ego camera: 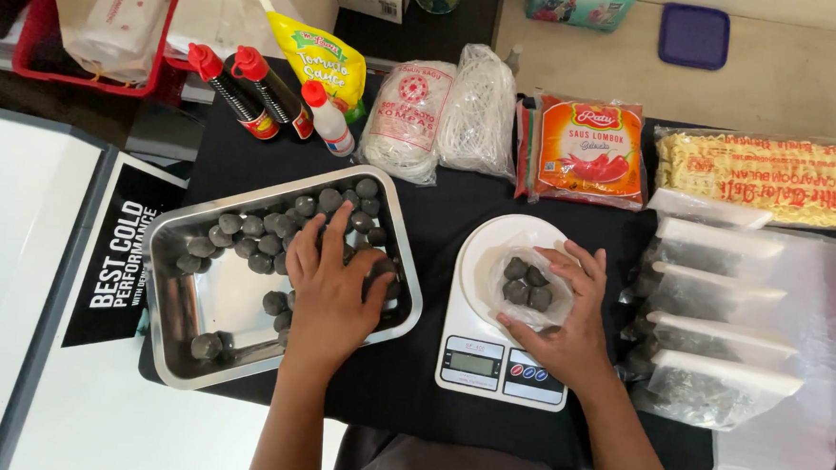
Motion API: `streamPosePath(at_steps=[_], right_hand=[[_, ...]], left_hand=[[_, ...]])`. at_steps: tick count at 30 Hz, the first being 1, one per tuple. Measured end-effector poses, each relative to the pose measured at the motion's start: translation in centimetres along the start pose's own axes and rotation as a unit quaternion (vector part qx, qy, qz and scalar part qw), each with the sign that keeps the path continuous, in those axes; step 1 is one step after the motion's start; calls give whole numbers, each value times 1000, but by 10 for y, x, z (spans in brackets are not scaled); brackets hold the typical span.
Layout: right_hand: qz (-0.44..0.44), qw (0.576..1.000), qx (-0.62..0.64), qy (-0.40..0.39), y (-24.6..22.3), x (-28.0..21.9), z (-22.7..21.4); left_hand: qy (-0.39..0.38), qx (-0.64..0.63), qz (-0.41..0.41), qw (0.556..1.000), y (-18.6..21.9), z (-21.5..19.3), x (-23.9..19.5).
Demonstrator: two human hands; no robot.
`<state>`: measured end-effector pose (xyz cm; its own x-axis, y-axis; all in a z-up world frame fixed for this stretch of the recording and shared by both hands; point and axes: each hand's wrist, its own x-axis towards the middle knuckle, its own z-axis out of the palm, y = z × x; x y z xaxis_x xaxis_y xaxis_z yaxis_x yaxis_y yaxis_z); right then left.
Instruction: The person is picking up small round food items from a tray, placing them into small plastic bags, and weighing them on a digital scale.
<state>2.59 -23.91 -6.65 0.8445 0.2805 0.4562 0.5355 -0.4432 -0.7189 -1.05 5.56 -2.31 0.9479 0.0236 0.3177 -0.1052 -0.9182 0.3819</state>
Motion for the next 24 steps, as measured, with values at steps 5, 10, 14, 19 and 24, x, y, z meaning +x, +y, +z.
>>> streamPosePath(at_steps=[5, 10, 14, 19, 24], right_hand=[[-2, 1000, -1, -5, 2, 0, -1], [-5, 1000, -4, -3, 2, 0, 0], [-2, 1000, -2, -3, 1, 0, -1], [2, 1000, 2, 0, 1, 0, 0], [0, 1000, 1, 0, 0, 0, 1]], left_hand=[[57, -65, -21, 996, 6, -5, 6], [108, -128, -28, 985, 10, -6, 9], [124, -132, -20, 983, 9, -2, 9], [131, -143, -21, 981, 14, -5, 11], [130, -151, -27, 980, 17, -10, 13]])
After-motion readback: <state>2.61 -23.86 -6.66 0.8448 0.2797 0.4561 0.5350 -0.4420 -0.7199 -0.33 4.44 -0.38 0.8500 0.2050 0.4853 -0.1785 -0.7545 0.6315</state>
